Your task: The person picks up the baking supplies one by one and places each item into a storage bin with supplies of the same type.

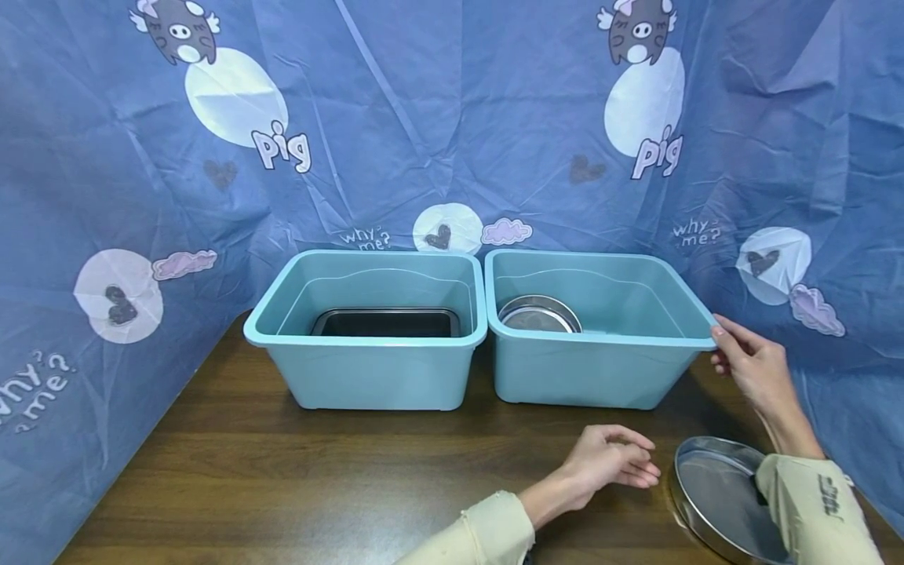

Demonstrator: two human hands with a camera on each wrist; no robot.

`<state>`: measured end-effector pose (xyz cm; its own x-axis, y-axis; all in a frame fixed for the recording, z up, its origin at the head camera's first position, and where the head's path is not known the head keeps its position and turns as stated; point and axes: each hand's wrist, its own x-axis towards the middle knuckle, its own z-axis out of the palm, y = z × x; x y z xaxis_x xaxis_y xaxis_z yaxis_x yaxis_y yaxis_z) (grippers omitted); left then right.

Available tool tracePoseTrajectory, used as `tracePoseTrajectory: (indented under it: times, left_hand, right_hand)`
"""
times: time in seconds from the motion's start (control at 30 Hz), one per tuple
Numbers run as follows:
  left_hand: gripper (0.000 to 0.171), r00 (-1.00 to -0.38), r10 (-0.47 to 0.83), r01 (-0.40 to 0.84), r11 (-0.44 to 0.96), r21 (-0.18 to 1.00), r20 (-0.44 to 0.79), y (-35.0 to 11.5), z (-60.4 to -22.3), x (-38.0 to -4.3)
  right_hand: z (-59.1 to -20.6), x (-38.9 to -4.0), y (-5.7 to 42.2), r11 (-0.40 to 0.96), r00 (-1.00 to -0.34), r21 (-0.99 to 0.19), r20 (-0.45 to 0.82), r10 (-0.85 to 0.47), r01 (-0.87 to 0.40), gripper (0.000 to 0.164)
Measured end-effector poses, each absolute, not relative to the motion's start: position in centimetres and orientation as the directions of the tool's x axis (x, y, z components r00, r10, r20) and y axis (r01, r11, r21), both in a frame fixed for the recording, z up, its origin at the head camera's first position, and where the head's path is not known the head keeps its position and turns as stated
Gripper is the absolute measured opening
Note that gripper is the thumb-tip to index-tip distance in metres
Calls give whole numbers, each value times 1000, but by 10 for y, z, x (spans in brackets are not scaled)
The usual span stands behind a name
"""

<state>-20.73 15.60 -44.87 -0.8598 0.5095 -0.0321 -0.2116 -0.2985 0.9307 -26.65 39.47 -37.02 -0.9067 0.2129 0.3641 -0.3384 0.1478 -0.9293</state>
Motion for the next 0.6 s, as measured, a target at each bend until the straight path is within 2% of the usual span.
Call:
tracePoseTrajectory:
  times: [0.6]
  left_hand:
    - [16,-862,505,-223,-294,930,-47,172,-457,-198]
  right_hand:
    - [-371,-264,393,173,-899,-921,382,213,-350,24]
